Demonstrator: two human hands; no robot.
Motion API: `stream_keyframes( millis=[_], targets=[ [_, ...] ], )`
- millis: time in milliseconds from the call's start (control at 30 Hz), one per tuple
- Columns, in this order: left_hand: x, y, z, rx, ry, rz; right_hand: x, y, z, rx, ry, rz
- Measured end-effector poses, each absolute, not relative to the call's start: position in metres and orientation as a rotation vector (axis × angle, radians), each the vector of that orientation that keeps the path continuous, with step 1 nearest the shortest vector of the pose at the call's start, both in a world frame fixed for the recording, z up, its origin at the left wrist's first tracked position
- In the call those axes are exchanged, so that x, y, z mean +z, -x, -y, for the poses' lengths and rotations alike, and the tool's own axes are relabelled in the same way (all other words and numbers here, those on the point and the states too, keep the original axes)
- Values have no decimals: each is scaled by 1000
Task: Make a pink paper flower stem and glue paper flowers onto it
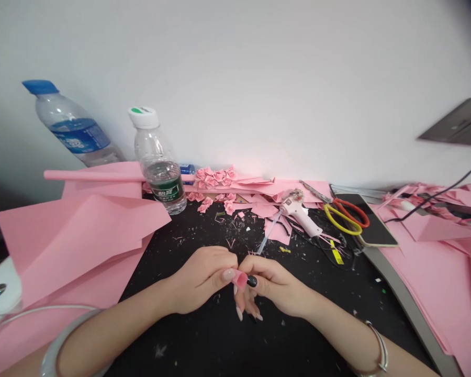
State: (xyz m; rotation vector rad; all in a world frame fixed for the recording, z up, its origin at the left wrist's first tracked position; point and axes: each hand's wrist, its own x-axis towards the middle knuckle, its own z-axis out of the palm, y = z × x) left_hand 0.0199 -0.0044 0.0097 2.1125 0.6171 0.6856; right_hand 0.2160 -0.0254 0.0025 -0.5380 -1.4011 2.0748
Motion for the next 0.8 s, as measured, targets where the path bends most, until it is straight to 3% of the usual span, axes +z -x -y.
stream_keyframes(
  millis=[433,800],
  targets=[
    [10,-21,7,655,-2194,-606,5,-216,28,2026,618,1446],
    [10,-22,8,572,-2247,-619,23,-218,34,1618,794,1866]
  ],
)
